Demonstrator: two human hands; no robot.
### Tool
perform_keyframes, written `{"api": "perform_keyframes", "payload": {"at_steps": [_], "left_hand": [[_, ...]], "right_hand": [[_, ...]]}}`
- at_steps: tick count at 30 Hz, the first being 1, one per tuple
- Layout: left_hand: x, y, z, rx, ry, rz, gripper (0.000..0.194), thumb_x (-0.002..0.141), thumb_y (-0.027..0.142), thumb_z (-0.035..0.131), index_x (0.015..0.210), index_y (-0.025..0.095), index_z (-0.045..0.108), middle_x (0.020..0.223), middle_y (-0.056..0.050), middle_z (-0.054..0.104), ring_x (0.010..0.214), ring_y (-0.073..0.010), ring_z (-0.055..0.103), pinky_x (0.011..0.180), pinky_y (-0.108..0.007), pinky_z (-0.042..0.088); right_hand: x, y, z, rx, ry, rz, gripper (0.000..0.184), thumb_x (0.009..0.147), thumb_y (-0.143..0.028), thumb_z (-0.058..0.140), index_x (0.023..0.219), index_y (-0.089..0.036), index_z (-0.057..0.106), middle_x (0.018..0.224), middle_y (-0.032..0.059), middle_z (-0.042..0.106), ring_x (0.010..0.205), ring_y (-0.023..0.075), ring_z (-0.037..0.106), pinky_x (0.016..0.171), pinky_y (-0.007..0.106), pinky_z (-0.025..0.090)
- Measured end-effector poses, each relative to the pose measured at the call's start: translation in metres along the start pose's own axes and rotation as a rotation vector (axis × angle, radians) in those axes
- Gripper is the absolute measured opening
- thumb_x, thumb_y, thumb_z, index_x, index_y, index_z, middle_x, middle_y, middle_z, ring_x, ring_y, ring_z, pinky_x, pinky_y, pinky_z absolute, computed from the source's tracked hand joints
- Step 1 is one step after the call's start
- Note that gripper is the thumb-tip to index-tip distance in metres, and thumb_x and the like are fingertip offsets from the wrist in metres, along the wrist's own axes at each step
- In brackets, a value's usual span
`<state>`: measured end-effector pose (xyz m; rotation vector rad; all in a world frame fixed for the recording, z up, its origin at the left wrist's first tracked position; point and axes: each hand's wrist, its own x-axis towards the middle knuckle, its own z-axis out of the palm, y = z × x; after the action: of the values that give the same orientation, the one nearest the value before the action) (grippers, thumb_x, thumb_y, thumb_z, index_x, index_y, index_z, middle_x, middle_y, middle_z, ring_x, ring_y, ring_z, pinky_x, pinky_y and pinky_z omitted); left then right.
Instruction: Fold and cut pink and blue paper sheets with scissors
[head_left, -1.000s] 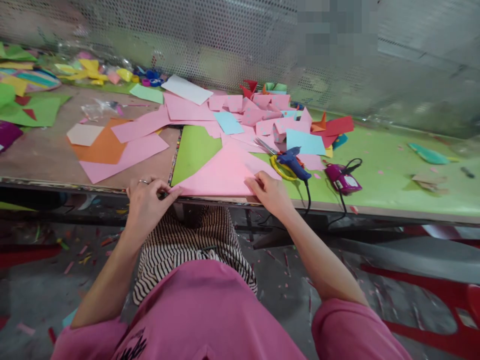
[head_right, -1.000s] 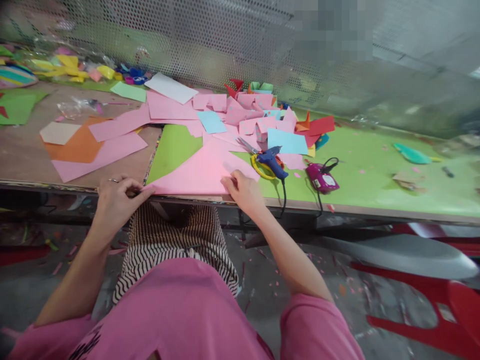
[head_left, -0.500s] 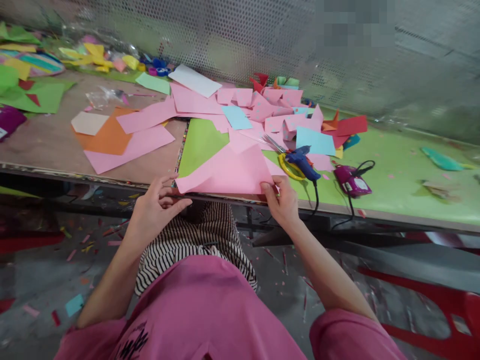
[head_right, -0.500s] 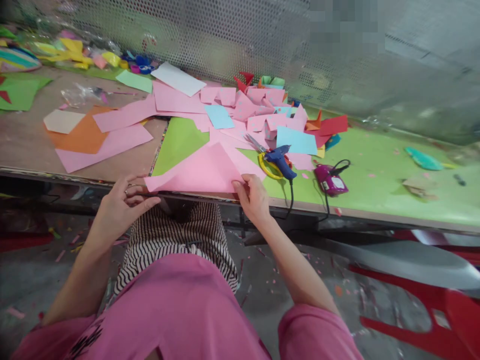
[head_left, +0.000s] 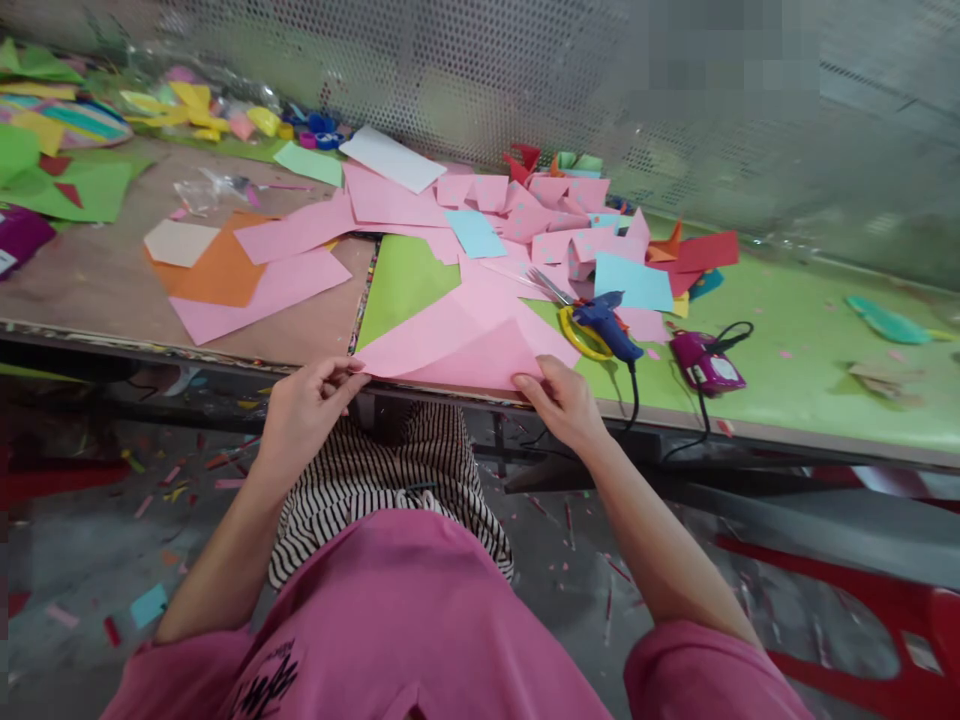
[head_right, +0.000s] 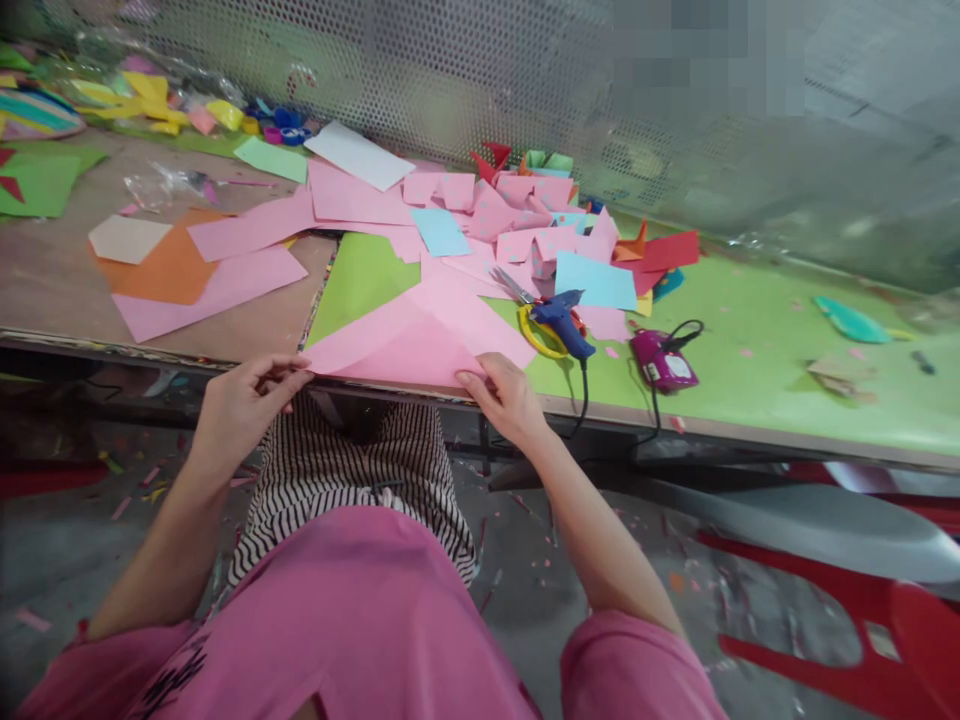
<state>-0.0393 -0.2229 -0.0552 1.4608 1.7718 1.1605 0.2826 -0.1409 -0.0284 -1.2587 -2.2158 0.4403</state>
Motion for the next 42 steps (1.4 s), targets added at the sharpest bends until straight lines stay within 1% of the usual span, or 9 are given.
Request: {"api": "perform_keyframes", "payload": {"at_steps": [4, 13, 16, 22, 26, 31, 35, 38, 42], "left_hand": [[0.002, -0.001, 0.005, 0.217, 0.100, 0.093, 0.035, 0.094, 0.051, 0.058, 0.093, 0.021, 0.077, 0.083, -0.002, 0.077, 0.065, -0.0156, 0.066, 0.067, -0.027, 0.048], [0.008, 0.005, 0.011, 0.606, 0.197, 0.212, 0.043, 0.103, 0.052, 0.043, 0.092, 0.020, 0.069, 0.091, -0.007, 0.073, 0.088, -0.0238, 0.067, 0.065, -0.030, 0.042], [0.013, 0.008, 0.010, 0.672, 0.168, 0.240, 0.044, 0.105, 0.049, 0.038, 0.090, 0.020, 0.067, 0.093, -0.010, 0.071, 0.092, -0.0262, 0.065, 0.072, -0.032, 0.045], [0.020, 0.018, 0.009, 0.746, 0.087, 0.181, 0.027, 0.099, 0.039, 0.054, 0.086, 0.019, 0.068, 0.093, -0.012, 0.070, 0.097, -0.0305, 0.063, 0.081, -0.038, 0.048], [0.022, 0.018, 0.008, 0.758, 0.106, 0.172, 0.026, 0.097, 0.038, 0.057, 0.087, 0.018, 0.070, 0.090, -0.012, 0.070, 0.096, -0.0309, 0.064, 0.084, -0.040, 0.049], [0.021, 0.020, 0.016, 0.698, 0.115, 0.455, 0.031, 0.104, 0.026, 0.045, 0.121, 0.021, 0.070, 0.123, -0.010, 0.075, 0.108, -0.0287, 0.068, 0.098, -0.045, 0.046], [0.019, 0.030, 0.033, 0.631, 0.022, 0.672, 0.033, 0.105, 0.029, 0.045, 0.128, 0.019, 0.068, 0.136, -0.010, 0.070, 0.129, -0.0276, 0.063, 0.112, -0.047, 0.041], [0.018, 0.034, 0.044, 0.630, -0.083, 0.705, 0.036, 0.102, 0.035, 0.053, 0.132, 0.018, 0.066, 0.139, -0.012, 0.068, 0.131, -0.0286, 0.062, 0.113, -0.046, 0.044], [0.017, 0.031, 0.048, 0.651, -0.106, 0.696, 0.045, 0.101, 0.039, 0.054, 0.135, 0.012, 0.064, 0.138, -0.017, 0.067, 0.130, -0.0299, 0.063, 0.111, -0.045, 0.048]], "right_hand": [[0.009, -0.009, 0.002, -0.059, 0.005, 0.132, 0.051, 0.096, -0.062, 0.048, 0.064, -0.026, 0.029, 0.057, -0.0053, 0.032, 0.055, 0.0133, 0.033, 0.058, 0.031, 0.028], [0.021, -0.018, 0.003, -0.184, -0.047, 0.297, 0.043, 0.092, -0.053, 0.049, 0.064, -0.026, 0.031, 0.057, -0.0036, 0.038, 0.055, 0.0149, 0.036, 0.060, 0.031, 0.026], [0.027, -0.020, 0.000, -0.233, -0.091, 0.331, 0.043, 0.091, -0.055, 0.049, 0.064, -0.026, 0.032, 0.057, -0.0027, 0.039, 0.056, 0.0157, 0.038, 0.061, 0.031, 0.027], [0.036, -0.022, -0.002, -0.313, -0.143, 0.364, 0.038, 0.089, -0.054, 0.048, 0.067, -0.025, 0.042, 0.062, 0.0014, 0.051, 0.061, 0.0185, 0.047, 0.062, 0.031, 0.029], [0.036, -0.019, 0.002, -0.358, -0.138, 0.378, 0.032, 0.089, -0.052, 0.047, 0.077, -0.023, 0.053, 0.070, 0.0054, 0.061, 0.067, 0.0212, 0.053, 0.063, 0.032, 0.031], [0.038, -0.018, 0.003, -0.400, -0.160, 0.358, 0.032, 0.090, -0.052, 0.047, 0.082, -0.022, 0.058, 0.075, 0.0088, 0.067, 0.072, 0.0234, 0.057, 0.063, 0.032, 0.031], [0.040, -0.016, 0.001, -0.412, -0.177, 0.335, 0.030, 0.090, -0.051, 0.051, 0.082, -0.023, 0.058, 0.079, 0.0094, 0.069, 0.073, 0.0242, 0.059, 0.063, 0.032, 0.031], [0.042, -0.015, -0.001, -0.402, -0.185, 0.322, 0.030, 0.091, -0.051, 0.052, 0.080, -0.023, 0.057, 0.079, 0.0089, 0.069, 0.073, 0.0235, 0.060, 0.062, 0.032, 0.031], [0.045, -0.015, -0.002, -0.400, -0.222, 0.343, 0.033, 0.092, -0.051, 0.051, 0.076, -0.023, 0.053, 0.076, 0.0083, 0.067, 0.072, 0.0224, 0.059, 0.060, 0.031, 0.030]]}}
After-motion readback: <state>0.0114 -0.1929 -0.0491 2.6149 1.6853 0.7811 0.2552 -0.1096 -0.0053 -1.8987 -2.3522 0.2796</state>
